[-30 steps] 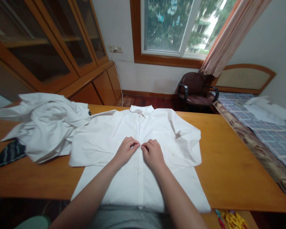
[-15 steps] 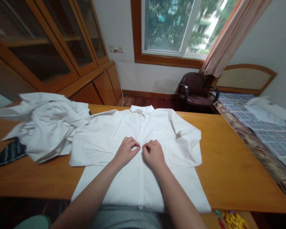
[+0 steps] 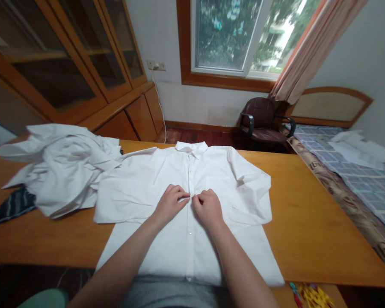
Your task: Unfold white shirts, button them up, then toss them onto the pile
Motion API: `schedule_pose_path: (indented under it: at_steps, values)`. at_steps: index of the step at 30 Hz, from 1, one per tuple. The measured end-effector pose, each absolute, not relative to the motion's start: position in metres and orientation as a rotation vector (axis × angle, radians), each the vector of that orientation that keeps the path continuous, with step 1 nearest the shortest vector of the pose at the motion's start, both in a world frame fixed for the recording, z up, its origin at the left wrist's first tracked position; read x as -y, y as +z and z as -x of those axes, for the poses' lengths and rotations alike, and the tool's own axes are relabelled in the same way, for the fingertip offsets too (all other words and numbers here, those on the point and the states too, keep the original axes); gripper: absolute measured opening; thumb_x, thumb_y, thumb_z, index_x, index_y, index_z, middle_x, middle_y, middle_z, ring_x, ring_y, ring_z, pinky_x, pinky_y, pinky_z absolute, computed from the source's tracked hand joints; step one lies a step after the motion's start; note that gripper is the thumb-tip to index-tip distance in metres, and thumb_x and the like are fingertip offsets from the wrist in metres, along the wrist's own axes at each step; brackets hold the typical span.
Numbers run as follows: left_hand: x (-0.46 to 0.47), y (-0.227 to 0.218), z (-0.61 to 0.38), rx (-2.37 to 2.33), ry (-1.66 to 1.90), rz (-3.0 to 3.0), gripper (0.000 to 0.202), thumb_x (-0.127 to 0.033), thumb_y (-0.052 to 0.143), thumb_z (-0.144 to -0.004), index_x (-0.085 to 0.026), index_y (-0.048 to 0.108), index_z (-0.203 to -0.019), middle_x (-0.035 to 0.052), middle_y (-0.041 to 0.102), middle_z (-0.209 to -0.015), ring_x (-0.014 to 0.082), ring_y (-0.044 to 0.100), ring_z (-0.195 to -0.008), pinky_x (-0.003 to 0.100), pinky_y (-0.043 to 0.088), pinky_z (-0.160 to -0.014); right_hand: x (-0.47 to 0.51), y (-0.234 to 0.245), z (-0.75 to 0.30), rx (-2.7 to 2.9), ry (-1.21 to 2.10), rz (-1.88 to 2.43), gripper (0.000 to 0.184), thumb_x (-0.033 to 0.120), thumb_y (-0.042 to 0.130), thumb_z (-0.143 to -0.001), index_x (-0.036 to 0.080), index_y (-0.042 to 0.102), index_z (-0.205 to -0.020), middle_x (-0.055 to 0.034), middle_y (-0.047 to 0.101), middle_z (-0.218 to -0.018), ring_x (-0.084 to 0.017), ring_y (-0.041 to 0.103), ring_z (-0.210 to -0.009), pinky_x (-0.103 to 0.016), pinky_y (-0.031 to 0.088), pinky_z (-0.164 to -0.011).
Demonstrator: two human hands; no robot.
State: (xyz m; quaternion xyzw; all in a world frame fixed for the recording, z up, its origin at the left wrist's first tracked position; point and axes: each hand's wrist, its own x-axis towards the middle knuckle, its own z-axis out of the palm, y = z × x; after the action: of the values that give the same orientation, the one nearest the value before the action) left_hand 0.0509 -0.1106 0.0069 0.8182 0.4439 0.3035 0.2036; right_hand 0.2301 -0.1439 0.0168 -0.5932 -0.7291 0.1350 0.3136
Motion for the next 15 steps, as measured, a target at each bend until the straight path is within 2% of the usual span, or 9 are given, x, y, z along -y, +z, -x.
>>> schedule_pose_path:
  at_steps: [10, 15]
  values:
    - [0.1106, 0.0105, -0.0513, -1.239, 0.814, -2.305, 0.012, -0.018, 0.07, -0.085, -0.023, 0.074, -0.095, 0.0031, 0.065, -0.088, 0.0221, 0.053, -0.092, 0.036, 0.047, -0.084, 0.1439, 0.0172, -0.2323, 1.82, 0.44, 1.525, 0.032, 0.025, 0.051, -0.095, 0.02, 0.065, -0.067, -0.0015, 0.057, -0.063, -0.018, 0.052, -0.07, -0.029, 0.037, -0.068]
    - [0.1106, 0.0117, -0.0519, -1.234, 0.803, -2.317, 0.008, -0.019, 0.072, -0.082, -0.021, 0.069, -0.089, 0.0028, 0.065, -0.089, 0.0222, 0.054, -0.092, 0.036, 0.045, -0.084, 0.1427, 0.0173, -0.2319, 1.724, 0.457, 1.545, 0.034, 0.03, 0.05, -0.095, 0.021, 0.05, -0.062, 0.0001, 0.052, -0.062, -0.017, 0.049, -0.067, -0.03, 0.035, -0.066]
